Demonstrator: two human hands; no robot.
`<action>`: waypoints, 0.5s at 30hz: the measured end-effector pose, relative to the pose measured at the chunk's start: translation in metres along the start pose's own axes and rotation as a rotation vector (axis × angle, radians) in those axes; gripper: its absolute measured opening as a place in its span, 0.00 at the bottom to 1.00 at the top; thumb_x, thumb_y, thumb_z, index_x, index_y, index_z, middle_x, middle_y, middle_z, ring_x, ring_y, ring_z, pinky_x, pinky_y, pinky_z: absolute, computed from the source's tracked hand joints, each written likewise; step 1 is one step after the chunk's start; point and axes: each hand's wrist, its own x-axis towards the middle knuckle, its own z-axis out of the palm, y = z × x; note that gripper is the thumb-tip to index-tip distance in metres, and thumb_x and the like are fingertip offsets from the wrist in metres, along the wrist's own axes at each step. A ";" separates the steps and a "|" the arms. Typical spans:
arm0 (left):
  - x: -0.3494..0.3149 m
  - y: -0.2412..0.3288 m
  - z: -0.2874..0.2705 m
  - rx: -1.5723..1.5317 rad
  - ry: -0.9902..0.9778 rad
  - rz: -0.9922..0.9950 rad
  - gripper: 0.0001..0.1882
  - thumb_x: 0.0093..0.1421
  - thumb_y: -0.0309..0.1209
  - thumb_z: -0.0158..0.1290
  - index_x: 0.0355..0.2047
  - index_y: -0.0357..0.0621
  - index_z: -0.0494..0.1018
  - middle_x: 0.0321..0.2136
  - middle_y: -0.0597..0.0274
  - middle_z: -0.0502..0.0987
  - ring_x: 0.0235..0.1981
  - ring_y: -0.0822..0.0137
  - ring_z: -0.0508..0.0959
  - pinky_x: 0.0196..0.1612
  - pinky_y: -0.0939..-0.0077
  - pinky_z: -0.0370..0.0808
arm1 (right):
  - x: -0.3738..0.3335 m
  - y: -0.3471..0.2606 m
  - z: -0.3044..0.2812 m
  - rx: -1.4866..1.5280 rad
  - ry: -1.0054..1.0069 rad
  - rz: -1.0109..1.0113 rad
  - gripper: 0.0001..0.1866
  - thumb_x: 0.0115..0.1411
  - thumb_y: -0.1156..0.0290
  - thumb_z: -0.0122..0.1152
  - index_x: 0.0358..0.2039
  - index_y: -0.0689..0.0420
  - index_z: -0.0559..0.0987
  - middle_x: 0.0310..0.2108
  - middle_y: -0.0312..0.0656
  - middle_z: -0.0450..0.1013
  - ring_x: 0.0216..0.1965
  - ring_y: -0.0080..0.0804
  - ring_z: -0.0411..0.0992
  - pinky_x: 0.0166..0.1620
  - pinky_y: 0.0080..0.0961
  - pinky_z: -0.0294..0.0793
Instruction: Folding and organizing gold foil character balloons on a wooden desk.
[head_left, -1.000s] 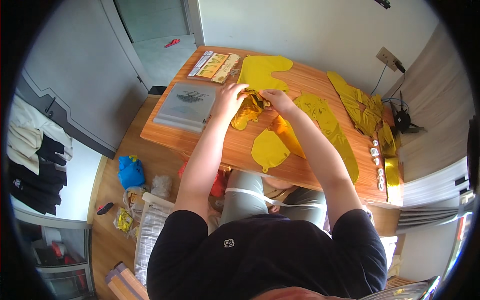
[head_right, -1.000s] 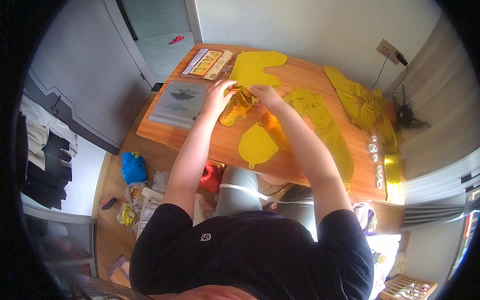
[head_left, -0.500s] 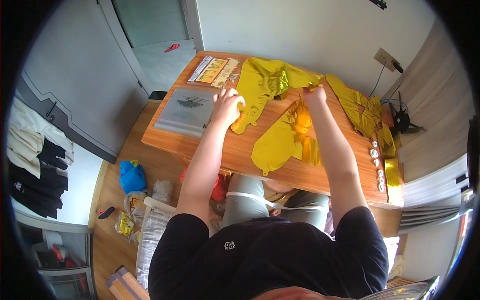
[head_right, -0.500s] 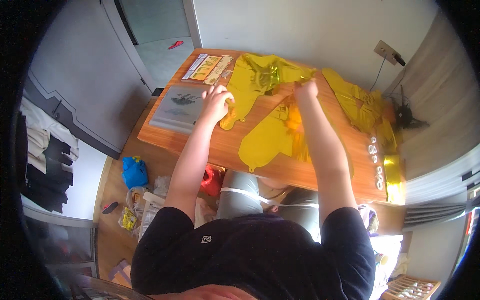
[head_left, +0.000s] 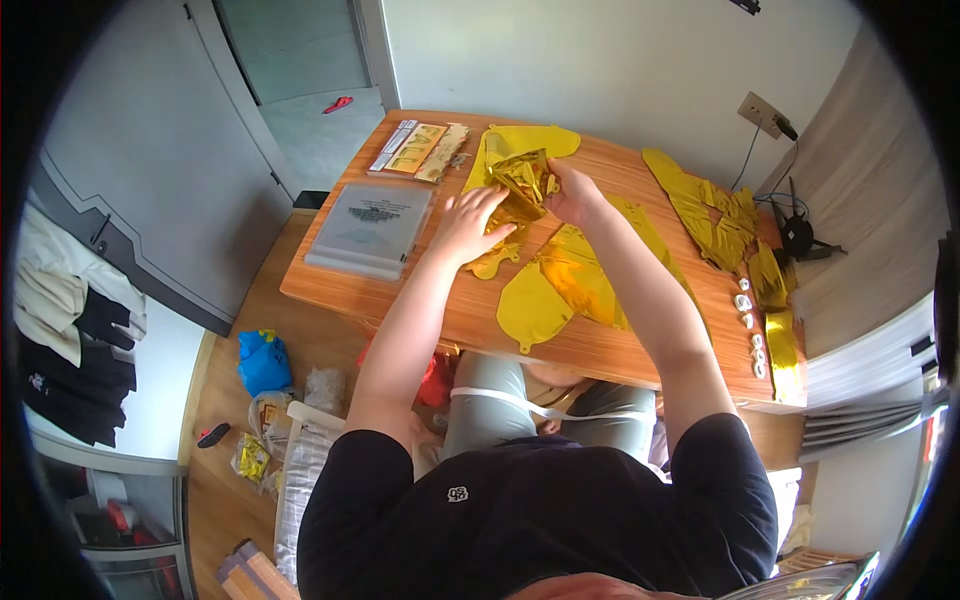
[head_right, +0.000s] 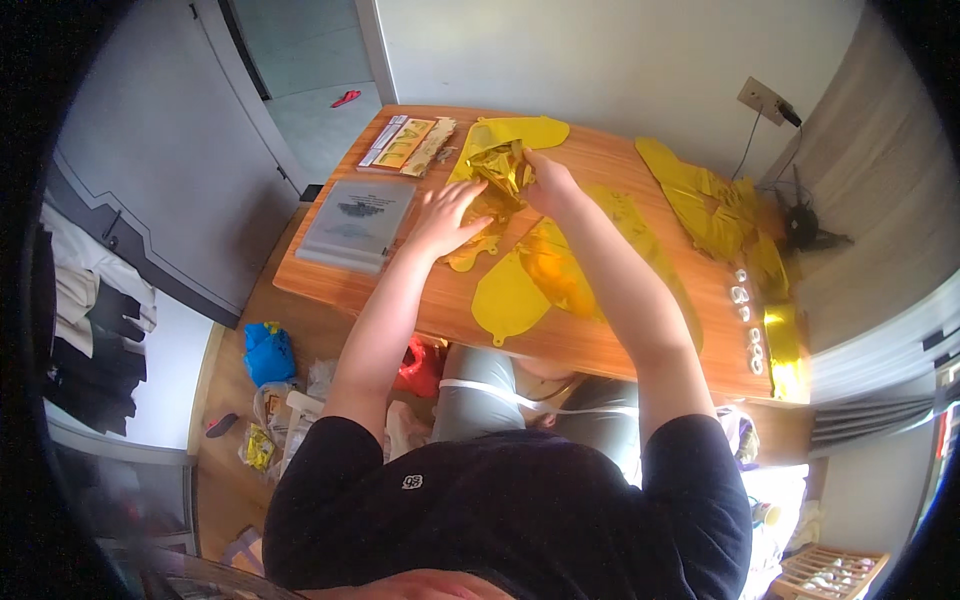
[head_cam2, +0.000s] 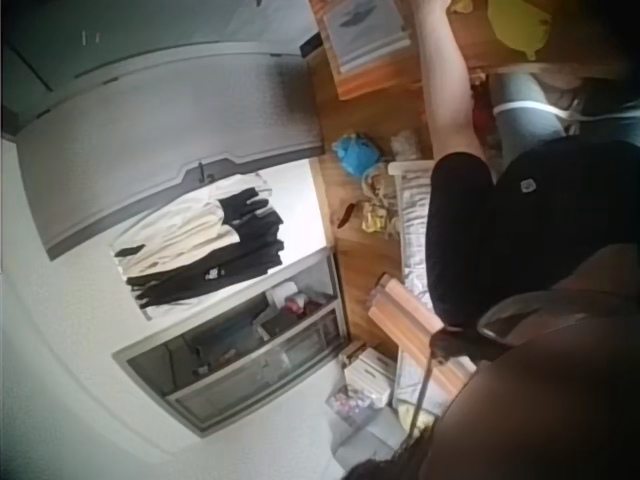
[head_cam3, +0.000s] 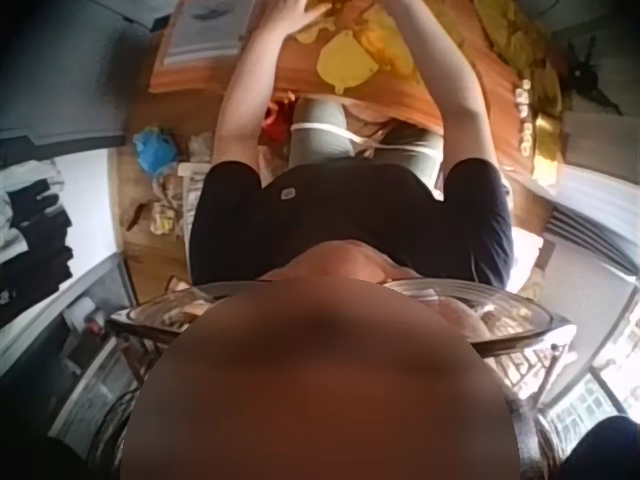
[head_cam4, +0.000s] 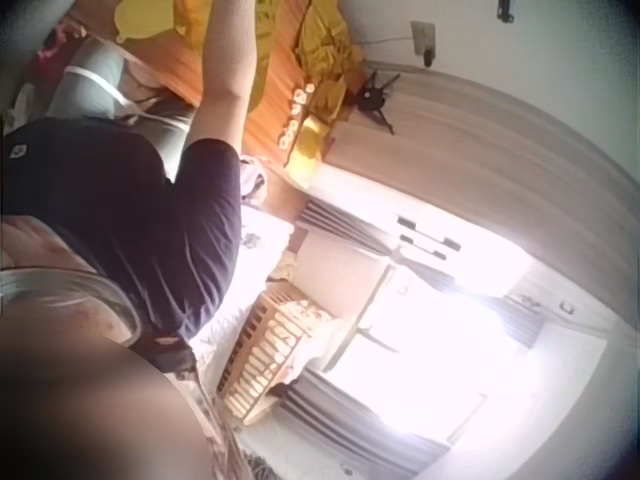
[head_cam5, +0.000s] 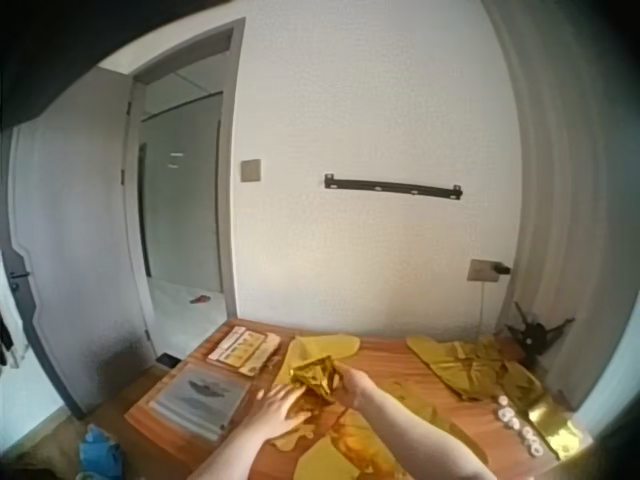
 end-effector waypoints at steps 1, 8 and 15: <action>0.001 0.004 0.000 -0.035 -0.085 -0.035 0.39 0.66 0.59 0.50 0.70 0.52 0.60 0.70 0.59 0.62 0.72 0.59 0.58 0.70 0.40 0.48 | 0.002 -0.003 -0.006 -0.105 -0.042 -0.037 0.16 0.74 0.63 0.48 0.54 0.61 0.71 0.52 0.43 0.73 0.53 0.39 0.74 0.55 0.42 0.79; -0.004 0.006 -0.010 0.001 -0.122 -0.071 0.32 0.63 0.58 0.54 0.58 0.49 0.73 0.59 0.60 0.74 0.64 0.61 0.67 0.67 0.51 0.55 | 0.015 -0.017 -0.013 0.033 0.058 -0.097 0.15 0.74 0.65 0.48 0.54 0.61 0.70 0.53 0.43 0.70 0.52 0.41 0.74 0.53 0.45 0.80; -0.008 0.005 -0.021 0.076 0.024 -0.076 0.37 0.58 0.66 0.55 0.55 0.52 0.73 0.53 0.61 0.77 0.55 0.59 0.74 0.63 0.51 0.60 | 0.031 -0.030 -0.038 0.282 0.442 -0.489 0.16 0.74 0.64 0.47 0.57 0.58 0.69 0.53 0.43 0.70 0.50 0.40 0.75 0.50 0.45 0.81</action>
